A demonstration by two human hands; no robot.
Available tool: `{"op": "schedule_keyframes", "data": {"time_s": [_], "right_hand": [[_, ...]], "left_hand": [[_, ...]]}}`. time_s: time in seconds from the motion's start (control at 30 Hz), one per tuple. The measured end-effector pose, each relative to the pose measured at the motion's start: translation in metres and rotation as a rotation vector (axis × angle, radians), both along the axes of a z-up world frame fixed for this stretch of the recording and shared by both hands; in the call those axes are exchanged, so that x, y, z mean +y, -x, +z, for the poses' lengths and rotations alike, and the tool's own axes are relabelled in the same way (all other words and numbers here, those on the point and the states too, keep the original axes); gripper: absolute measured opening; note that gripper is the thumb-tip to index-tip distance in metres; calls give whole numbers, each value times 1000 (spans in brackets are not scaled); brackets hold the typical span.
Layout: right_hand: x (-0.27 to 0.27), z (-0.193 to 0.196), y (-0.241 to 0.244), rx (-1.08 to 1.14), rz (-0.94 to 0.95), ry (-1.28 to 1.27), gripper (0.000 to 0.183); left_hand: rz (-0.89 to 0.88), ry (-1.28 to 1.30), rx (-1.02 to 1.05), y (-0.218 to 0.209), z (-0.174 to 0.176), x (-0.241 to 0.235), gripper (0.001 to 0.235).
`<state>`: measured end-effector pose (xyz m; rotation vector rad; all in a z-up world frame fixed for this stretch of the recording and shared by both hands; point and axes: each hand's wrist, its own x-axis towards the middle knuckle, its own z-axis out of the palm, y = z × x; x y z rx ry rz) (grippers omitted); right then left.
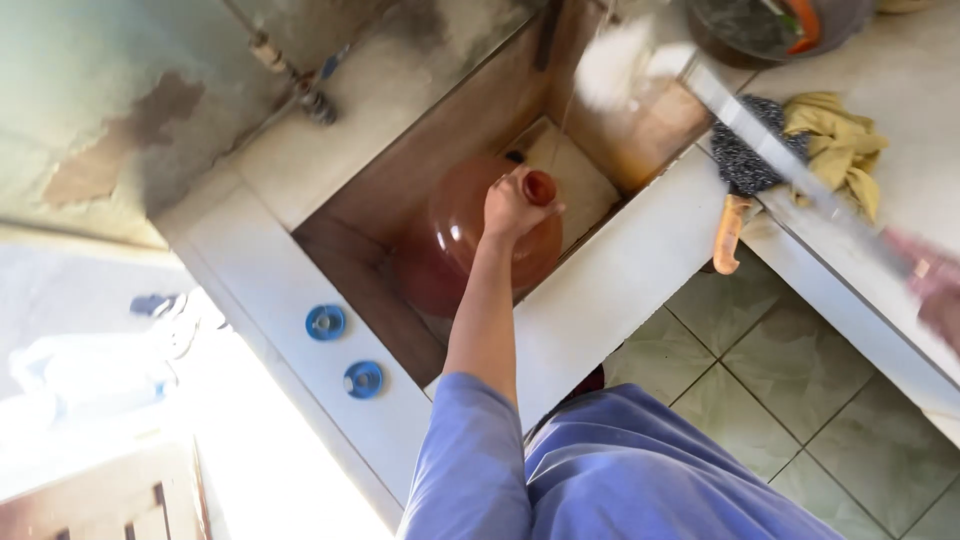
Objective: Cleaning a large orange plastic water jug using a scrubbing pad and a long-handled brush in a utility sink.
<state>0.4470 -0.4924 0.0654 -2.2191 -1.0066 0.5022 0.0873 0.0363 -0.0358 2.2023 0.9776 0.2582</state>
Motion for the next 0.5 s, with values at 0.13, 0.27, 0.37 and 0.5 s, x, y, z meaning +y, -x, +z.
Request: {"op": "schedule_keyframes", "data": {"time_s": [0.13, 0.27, 0.37, 0.5], "right_hand": [[64, 100, 153, 38, 138, 39, 33], [54, 89, 96, -231, 279, 196, 45], [78, 118, 101, -63, 316, 34, 40], [128, 183, 164, 188, 299, -198, 35]], "left_hand": [[34, 5, -19, -10, 6, -9, 89], [25, 35, -63, -14, 4, -9, 83], [36, -38, -90, -26, -22, -8, 70], [-55, -23, 137, -44, -19, -8, 68]]}}
